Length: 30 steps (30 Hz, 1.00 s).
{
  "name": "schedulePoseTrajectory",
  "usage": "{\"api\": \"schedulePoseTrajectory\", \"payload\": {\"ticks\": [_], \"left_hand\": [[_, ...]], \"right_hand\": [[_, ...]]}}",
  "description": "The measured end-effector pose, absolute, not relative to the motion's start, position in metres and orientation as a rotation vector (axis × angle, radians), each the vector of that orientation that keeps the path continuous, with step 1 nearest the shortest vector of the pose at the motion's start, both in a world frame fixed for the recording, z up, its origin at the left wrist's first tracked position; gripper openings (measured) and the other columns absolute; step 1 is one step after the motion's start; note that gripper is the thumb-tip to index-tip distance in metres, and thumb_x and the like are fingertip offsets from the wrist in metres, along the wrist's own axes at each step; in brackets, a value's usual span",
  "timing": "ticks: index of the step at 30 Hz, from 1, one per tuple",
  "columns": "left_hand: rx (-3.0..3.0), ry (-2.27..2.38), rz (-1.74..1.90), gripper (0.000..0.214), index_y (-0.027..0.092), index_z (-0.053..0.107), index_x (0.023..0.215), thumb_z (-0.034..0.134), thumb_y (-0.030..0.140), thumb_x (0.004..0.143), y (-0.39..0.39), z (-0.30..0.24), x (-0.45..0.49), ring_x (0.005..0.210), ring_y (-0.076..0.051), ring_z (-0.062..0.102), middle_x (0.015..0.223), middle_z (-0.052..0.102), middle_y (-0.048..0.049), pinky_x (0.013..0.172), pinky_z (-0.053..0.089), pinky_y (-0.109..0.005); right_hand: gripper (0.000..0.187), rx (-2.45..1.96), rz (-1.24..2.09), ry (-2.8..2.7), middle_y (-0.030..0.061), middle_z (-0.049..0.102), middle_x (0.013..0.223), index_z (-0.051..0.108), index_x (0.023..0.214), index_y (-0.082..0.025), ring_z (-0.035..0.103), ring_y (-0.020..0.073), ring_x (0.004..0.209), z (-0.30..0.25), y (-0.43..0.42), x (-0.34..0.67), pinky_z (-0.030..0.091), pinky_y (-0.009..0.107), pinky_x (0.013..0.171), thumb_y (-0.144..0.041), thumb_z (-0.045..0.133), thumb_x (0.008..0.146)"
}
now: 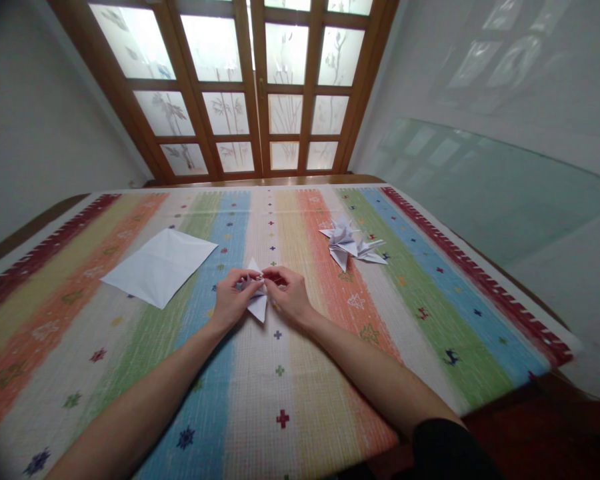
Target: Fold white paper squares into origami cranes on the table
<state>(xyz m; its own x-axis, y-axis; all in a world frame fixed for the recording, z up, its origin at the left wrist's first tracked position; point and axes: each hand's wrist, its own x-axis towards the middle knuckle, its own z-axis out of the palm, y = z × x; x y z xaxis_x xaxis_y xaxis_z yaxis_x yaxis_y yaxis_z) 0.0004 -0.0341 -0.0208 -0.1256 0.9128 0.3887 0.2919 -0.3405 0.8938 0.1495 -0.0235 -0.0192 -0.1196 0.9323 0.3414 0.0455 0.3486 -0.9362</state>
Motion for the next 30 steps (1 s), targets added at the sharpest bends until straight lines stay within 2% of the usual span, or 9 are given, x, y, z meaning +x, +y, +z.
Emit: {"api": "schedulePoseTrajectory", "payload": {"ticks": [5,13,17,20,22,23,26,28,30], "left_hand": [[1.582,1.329,1.484,0.030,0.020,0.064,0.098,0.074,0.021,0.070,-0.032,-0.029,0.001,0.069,-0.014,0.059,0.079,0.068,0.0007,0.072,0.045,-0.027],[1.888,1.444,1.426,0.032,0.021,0.062,0.102,0.072,0.021,0.071,-0.035,-0.032,0.000,0.083,-0.018,0.064,0.086,0.070,-0.0018,0.087,0.045,-0.036],[1.983,1.359,1.498,0.043,0.021,0.064,0.105,0.077,0.040,0.069,-0.033,-0.032,-0.003,0.110,-0.026,0.057,0.115,0.066,-0.0104,0.098,0.041,-0.045],[1.854,1.327,1.528,0.042,0.020,0.068,0.106,0.063,0.053,0.080,-0.029,-0.033,-0.007,0.127,-0.029,0.048,0.136,0.054,-0.0136,0.104,0.037,-0.048],[1.691,1.305,1.481,0.041,0.019,0.070,0.103,0.052,0.051,0.087,-0.027,-0.033,-0.008,0.121,-0.028,0.053,0.128,0.061,-0.0139,0.100,0.042,-0.044],[1.612,1.291,1.430,0.040,0.018,0.072,0.101,0.051,0.049,0.087,-0.026,-0.034,-0.008,0.112,-0.026,0.060,0.119,0.066,-0.0135,0.094,0.046,-0.041],[1.438,1.305,1.322,0.033,0.016,0.073,0.100,0.060,0.041,0.081,-0.025,-0.034,-0.007,0.073,-0.019,0.065,0.094,0.074,-0.0095,0.072,0.051,-0.032],[1.373,1.372,1.377,0.033,0.017,0.073,0.104,0.066,0.034,0.076,-0.024,-0.033,-0.007,0.063,-0.015,0.060,0.095,0.074,-0.0081,0.066,0.050,-0.029],[1.325,1.451,1.480,0.036,0.018,0.072,0.107,0.069,0.028,0.072,-0.024,-0.033,-0.008,0.065,-0.014,0.061,0.103,0.074,-0.0082,0.069,0.051,-0.029]], "right_hand": [[0.011,-0.922,0.985,-1.556,0.0039,0.071,0.085,0.071,0.087,-0.021,0.065,0.0157,0.074,-0.021,-0.022,0.150,0.051,0.028,0.066,-0.027,0.066,0.078],[0.014,-0.925,0.813,-1.666,0.0014,0.064,0.073,0.066,0.075,-0.020,0.059,0.0143,0.068,-0.019,-0.023,0.148,0.046,0.027,0.062,-0.030,0.063,0.084],[0.014,-0.901,0.768,-1.677,0.0003,0.062,0.071,0.063,0.072,-0.020,0.057,0.0134,0.066,-0.017,-0.018,0.153,0.044,0.026,0.062,-0.026,0.060,0.084],[0.014,-0.880,0.818,-1.634,0.0007,0.062,0.073,0.063,0.074,-0.020,0.057,0.0136,0.069,-0.016,-0.013,0.157,0.043,0.026,0.063,-0.028,0.059,0.084],[0.014,-0.843,0.888,-1.613,0.0008,0.062,0.074,0.064,0.075,-0.020,0.057,0.0137,0.069,-0.016,-0.011,0.159,0.044,0.027,0.064,-0.030,0.061,0.083],[0.014,-0.826,0.916,-1.604,0.0009,0.062,0.074,0.064,0.075,-0.020,0.057,0.0139,0.070,-0.016,-0.010,0.159,0.044,0.027,0.065,-0.031,0.062,0.082],[0.014,-0.852,0.994,-1.539,0.0014,0.062,0.076,0.063,0.075,-0.020,0.058,0.0145,0.071,-0.016,-0.008,0.159,0.046,0.028,0.065,-0.034,0.065,0.078],[0.018,-0.933,1.090,-1.468,0.0013,0.061,0.079,0.062,0.081,-0.020,0.059,0.0149,0.069,-0.017,-0.008,0.159,0.046,0.028,0.062,-0.037,0.066,0.075],[0.024,-1.014,1.177,-1.434,0.0004,0.061,0.078,0.060,0.085,-0.020,0.058,0.0145,0.065,-0.018,-0.007,0.159,0.045,0.027,0.059,-0.041,0.066,0.074]]}}
